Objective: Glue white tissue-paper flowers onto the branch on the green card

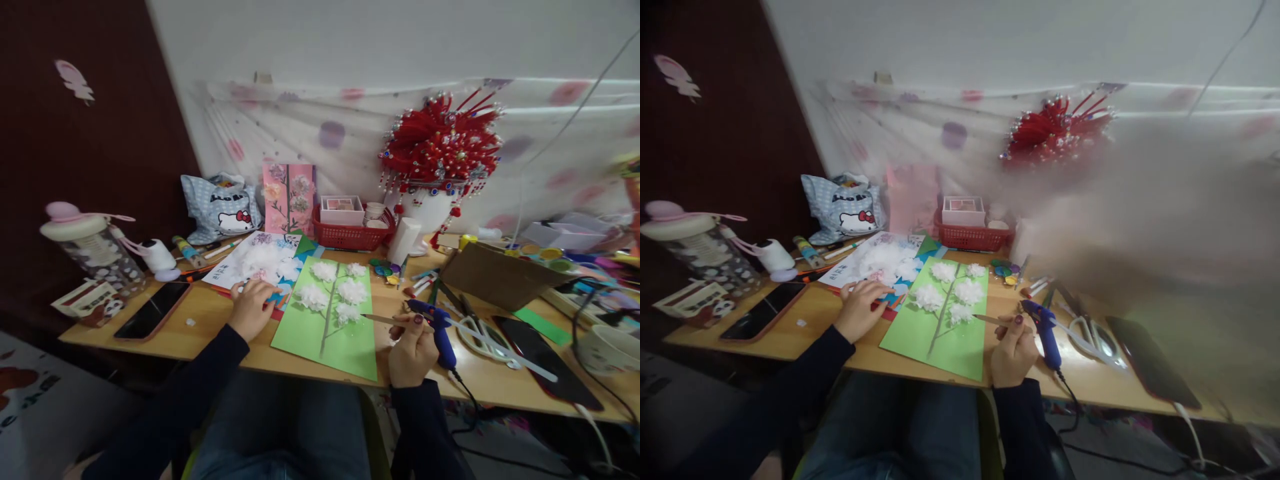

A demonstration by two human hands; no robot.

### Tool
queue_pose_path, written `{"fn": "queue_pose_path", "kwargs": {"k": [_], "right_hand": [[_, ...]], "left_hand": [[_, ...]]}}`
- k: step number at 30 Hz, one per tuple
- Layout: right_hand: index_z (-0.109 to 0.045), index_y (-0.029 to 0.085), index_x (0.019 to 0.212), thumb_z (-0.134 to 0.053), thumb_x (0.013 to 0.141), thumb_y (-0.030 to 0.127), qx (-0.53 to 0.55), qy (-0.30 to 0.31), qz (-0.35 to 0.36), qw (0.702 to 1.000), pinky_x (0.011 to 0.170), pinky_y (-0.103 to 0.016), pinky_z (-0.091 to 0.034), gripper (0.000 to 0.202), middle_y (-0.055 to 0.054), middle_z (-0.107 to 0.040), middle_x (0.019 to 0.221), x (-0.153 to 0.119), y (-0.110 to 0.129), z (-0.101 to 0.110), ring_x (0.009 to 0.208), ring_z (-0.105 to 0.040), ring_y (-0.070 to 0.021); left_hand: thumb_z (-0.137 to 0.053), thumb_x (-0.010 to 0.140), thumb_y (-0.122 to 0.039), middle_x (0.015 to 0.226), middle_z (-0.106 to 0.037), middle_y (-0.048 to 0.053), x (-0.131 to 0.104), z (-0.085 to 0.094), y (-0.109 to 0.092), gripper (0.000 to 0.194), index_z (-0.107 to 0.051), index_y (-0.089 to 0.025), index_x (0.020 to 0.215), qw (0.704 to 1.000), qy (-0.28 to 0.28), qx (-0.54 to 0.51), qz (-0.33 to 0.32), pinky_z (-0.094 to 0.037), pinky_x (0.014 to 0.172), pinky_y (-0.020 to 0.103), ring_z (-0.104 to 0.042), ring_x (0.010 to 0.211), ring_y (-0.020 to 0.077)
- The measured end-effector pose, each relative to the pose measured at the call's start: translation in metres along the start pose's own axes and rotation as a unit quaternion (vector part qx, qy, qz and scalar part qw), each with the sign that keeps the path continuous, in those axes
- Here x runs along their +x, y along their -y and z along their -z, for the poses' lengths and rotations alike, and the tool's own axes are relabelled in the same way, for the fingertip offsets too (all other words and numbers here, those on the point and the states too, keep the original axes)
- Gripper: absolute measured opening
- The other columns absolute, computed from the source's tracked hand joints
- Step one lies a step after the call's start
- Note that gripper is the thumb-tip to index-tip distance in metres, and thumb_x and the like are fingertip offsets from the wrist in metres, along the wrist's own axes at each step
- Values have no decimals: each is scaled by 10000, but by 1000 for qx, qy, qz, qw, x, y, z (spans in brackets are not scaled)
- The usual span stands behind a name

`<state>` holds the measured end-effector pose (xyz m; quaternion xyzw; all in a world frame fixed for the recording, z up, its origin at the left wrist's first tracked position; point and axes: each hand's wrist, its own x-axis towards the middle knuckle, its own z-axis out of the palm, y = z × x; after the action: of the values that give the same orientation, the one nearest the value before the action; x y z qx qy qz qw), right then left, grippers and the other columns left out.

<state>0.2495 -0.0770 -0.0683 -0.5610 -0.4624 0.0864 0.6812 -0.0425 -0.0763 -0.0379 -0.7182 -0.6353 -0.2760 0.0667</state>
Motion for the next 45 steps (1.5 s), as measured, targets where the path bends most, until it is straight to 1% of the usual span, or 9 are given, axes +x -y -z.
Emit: {"fn": "queue_pose_path", "kwargs": {"k": [4,7,11,16,22,26,29,34,45], "right_hand": [[-594,173,739,-332,960,574,4,2,0,1000,546,-279,-411,527,26,-501,527,0,0,0,483,-493,-126],[-594,171,734,-324,963,568,3,5,2,1000,535,-276,-404,532,27,-501,516,0,0,0,471,-494,-124],[-587,176,722,-321,960,577,5,33,-11,999,500,-271,-393,537,31,-490,485,-1,3,0,447,-487,-125],[-580,178,736,-325,938,622,-9,65,-21,998,499,-270,-399,551,35,-499,485,-1,3,-2,441,-489,-122],[-594,180,764,-325,959,576,-40,69,-16,997,591,-289,-422,517,14,-551,546,0,-7,-4,536,-543,-144],[-590,185,766,-305,966,570,-38,63,-28,997,603,-290,-424,519,19,-541,550,-1,-6,-3,540,-540,-143],[-589,187,774,-292,976,551,-33,58,-27,997,612,-287,-430,511,26,-529,547,-2,-5,-2,541,-534,-139],[-587,195,769,-288,976,551,-40,79,-14,996,617,-296,-428,509,16,-540,536,-1,-4,-1,550,-544,-153],[-586,205,765,-257,982,545,-42,64,3,997,622,-310,-426,521,5,-535,534,0,0,-1,561,-538,-165]], "left_hand": [[-524,805,-82,1120,-696,78,21,-5,9,355,-723,-280,1021,997,22,59,-38,-245,1000,562,-539,1130,285],[-548,816,-103,1150,-686,81,32,-13,6,285,-750,-281,911,994,26,88,-64,-228,1006,589,-524,1139,297],[-566,854,-171,1051,-728,45,41,-15,5,220,-739,-267,759,995,21,65,-66,-211,1013,585,-536,1110,285],[-571,869,-221,909,-757,40,44,-6,3,184,-745,-265,824,999,12,-6,-38,-198,1022,558,-589,1032,253],[-647,834,-305,862,-763,12,41,-2,-43,126,-769,-292,803,982,90,-132,-99,-246,1013,482,-621,966,219],[-721,773,-294,829,-758,7,39,-12,-88,60,-780,-290,770,952,205,-186,-133,-311,979,420,-638,932,215],[-719,765,-264,812,-756,16,39,-22,-109,67,-778,-277,736,943,240,-185,-140,-322,975,420,-631,933,220],[-710,763,-274,813,-757,29,40,-31,-110,72,-775,-261,735,943,243,-182,-133,-324,969,424,-616,937,226],[-711,762,-288,797,-755,23,42,-26,-110,79,-772,-248,732,933,277,-184,-140,-372,937,413,-628,907,228]]}}
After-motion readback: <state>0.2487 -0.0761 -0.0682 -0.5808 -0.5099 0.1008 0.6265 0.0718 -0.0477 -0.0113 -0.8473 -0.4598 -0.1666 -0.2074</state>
